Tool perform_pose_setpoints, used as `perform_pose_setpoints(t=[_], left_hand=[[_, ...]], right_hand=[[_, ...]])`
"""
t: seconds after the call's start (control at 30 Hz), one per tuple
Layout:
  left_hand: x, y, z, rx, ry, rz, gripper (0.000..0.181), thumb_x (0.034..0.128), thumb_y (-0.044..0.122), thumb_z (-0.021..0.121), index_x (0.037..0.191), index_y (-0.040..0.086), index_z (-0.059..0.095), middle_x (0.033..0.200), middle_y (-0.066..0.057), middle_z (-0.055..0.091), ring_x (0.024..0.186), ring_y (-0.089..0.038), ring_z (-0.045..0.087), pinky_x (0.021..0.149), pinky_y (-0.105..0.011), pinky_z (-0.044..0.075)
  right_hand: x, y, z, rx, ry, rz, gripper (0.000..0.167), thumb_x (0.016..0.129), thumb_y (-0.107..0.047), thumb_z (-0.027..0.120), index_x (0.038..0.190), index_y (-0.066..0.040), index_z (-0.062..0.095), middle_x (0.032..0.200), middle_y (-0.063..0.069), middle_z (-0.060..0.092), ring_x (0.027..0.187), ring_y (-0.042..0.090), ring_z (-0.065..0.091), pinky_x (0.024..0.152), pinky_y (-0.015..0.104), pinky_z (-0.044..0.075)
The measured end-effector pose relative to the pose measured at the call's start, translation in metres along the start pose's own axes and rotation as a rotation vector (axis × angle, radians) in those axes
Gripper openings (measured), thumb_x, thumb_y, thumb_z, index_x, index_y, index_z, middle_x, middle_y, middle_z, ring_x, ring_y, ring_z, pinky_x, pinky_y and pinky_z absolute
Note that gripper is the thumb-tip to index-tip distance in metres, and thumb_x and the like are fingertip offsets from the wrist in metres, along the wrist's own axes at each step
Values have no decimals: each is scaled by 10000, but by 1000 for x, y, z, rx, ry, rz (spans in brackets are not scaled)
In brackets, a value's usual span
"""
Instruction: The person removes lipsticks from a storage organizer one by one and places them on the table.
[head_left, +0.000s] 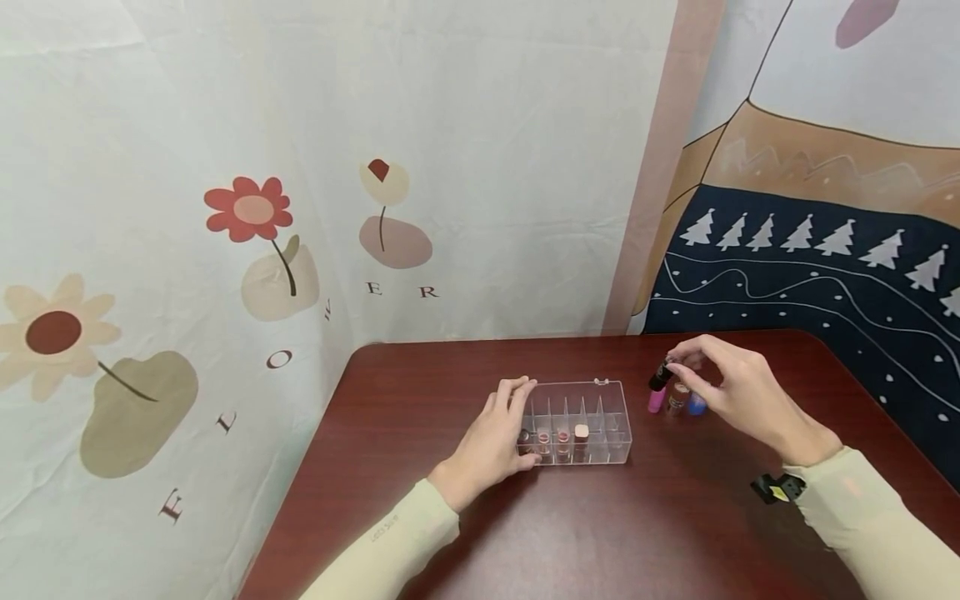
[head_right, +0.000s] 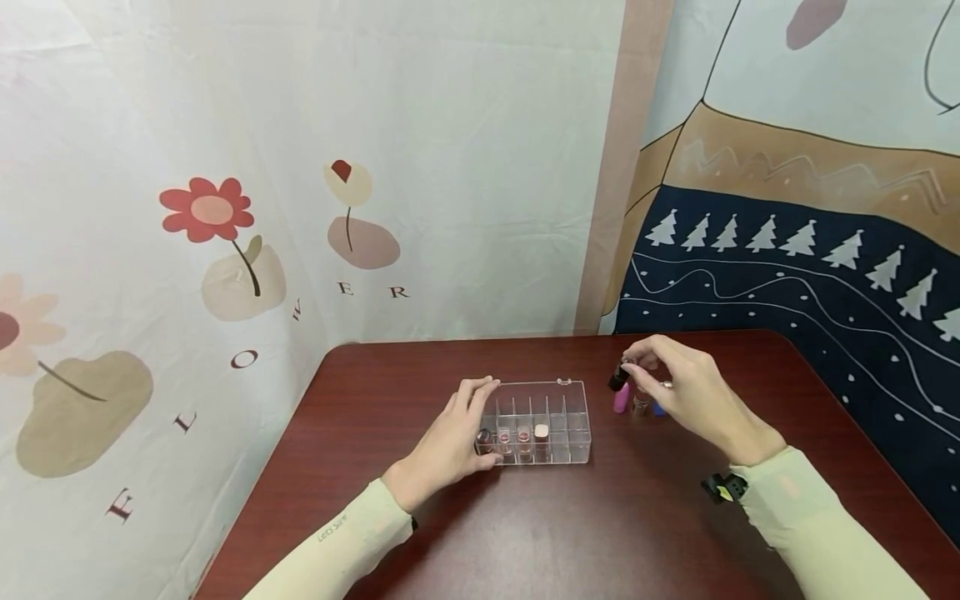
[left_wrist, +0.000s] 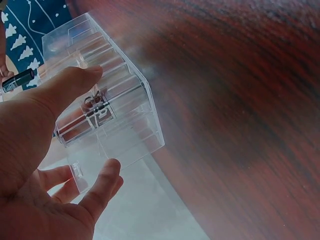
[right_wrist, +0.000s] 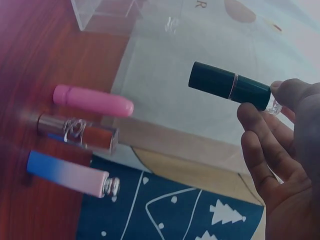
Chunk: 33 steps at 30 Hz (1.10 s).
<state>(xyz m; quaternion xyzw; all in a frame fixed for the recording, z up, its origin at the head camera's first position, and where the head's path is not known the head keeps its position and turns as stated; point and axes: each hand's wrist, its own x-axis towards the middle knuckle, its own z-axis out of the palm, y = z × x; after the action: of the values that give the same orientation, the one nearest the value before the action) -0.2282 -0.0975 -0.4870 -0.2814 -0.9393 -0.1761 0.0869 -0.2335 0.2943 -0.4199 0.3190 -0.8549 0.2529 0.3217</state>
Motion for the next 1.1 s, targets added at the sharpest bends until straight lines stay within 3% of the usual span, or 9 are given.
perform_pose_setpoints(t=[0.17,0.27,0.37,0.4,0.5,0.73,1.0,1.1], left_hand=[[0,1,0,9,7,8,1233,789,319,1121,1751,39,402,1735,-189,455,1412,-409,657,1150,-468,656],[-1,1,-1,4,8,11,1236,787,313,1122,1753,42,400,1738,-189,452,1418,-416,658,1154,-467,656],[-1,1,-1,1,8,12,1237,786,309,1123,1753,39,399,1741,-189,448,1420,-418,656,1148,-467,659],[-1,1,-1,1,8,12,1238,787,310,1122,1754,39,399,1742,-188,447,1417,-417,656,1146,-467,660],[-1,1,-1,4,8,10,1239,786,309,1122,1755,41,397,1742,-187,446,1409,-413,657,1135,-465,665],[-1,1,-1,5,0,4,1241,792,313,1119,1761,48,390,1748,-182,440,1415,-413,652,1135,-465,665],[-2,2,-1,6,-1,5,1241,792,301,1118,1758,30,388,1750,-192,435,1420,-416,653,1133,-461,669],[-2,2,-1,11,-1,5,1242,793,299,1118,1758,30,383,1751,-194,434,1425,-415,655,1127,-457,672]], right_hand=[[-4,10,-7,-35,22,18,645,1130,-672,544,1207,-82,791,1014,-9,839,883,22,684,842,46,514],[-7,15,-10,-47,25,32,529,1137,-580,635,1199,-78,789,1013,-2,840,879,12,674,855,46,516],[-10,19,-13,-66,30,45,248,1074,-270,866,1191,-68,784,1010,13,842,869,45,686,888,20,492],[-10,21,-14,-73,32,49,242,1012,-153,924,1186,-63,782,1008,20,843,869,52,690,900,14,487],[-12,25,-15,-95,44,68,425,821,64,995,1168,-58,783,992,31,842,862,38,683,911,-5,468],[-20,35,-19,-119,77,115,430,792,83,1002,1141,-74,805,984,32,856,867,-99,634,859,-8,470],[-32,48,-26,-149,87,180,433,802,88,1000,1158,-73,814,1030,76,871,872,-19,668,934,-58,419],[-35,52,-28,-148,81,212,417,825,84,989,1168,-81,818,1043,88,870,898,-82,640,937,-64,409]])
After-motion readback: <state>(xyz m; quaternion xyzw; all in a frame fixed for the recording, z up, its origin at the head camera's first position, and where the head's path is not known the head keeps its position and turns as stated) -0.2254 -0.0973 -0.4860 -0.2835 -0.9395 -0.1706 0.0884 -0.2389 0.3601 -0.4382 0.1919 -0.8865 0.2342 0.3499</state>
